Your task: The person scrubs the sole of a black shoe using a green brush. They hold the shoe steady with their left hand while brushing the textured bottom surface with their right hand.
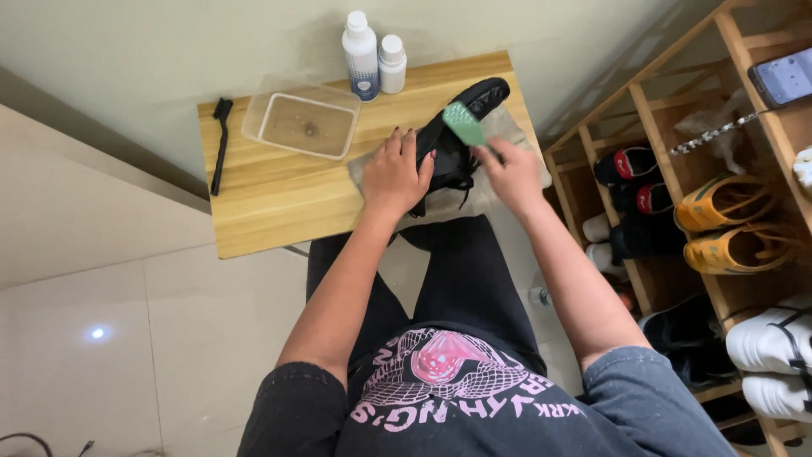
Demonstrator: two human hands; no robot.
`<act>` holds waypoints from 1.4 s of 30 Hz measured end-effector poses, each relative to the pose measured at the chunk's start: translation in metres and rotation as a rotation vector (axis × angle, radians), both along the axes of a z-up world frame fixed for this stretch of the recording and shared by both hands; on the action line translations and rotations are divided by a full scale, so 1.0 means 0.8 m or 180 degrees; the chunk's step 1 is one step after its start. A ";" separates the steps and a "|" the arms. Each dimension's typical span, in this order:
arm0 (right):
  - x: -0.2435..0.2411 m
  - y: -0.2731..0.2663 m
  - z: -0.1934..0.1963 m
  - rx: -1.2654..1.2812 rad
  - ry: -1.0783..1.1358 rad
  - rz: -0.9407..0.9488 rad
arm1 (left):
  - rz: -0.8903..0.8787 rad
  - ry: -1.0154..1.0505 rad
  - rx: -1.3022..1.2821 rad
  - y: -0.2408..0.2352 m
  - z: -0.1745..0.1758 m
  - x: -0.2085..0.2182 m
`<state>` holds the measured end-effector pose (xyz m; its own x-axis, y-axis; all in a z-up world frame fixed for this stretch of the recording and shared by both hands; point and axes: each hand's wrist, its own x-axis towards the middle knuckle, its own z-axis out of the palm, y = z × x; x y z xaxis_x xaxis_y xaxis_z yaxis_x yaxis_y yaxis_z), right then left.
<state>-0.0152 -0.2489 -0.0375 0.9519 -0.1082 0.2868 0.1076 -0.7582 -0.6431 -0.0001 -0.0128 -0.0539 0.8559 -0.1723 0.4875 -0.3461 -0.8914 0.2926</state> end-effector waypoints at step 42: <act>-0.006 -0.032 -0.058 0.0139 -0.0841 0.0103 | -0.0324 -0.0051 0.0080 0.007 0.020 -0.011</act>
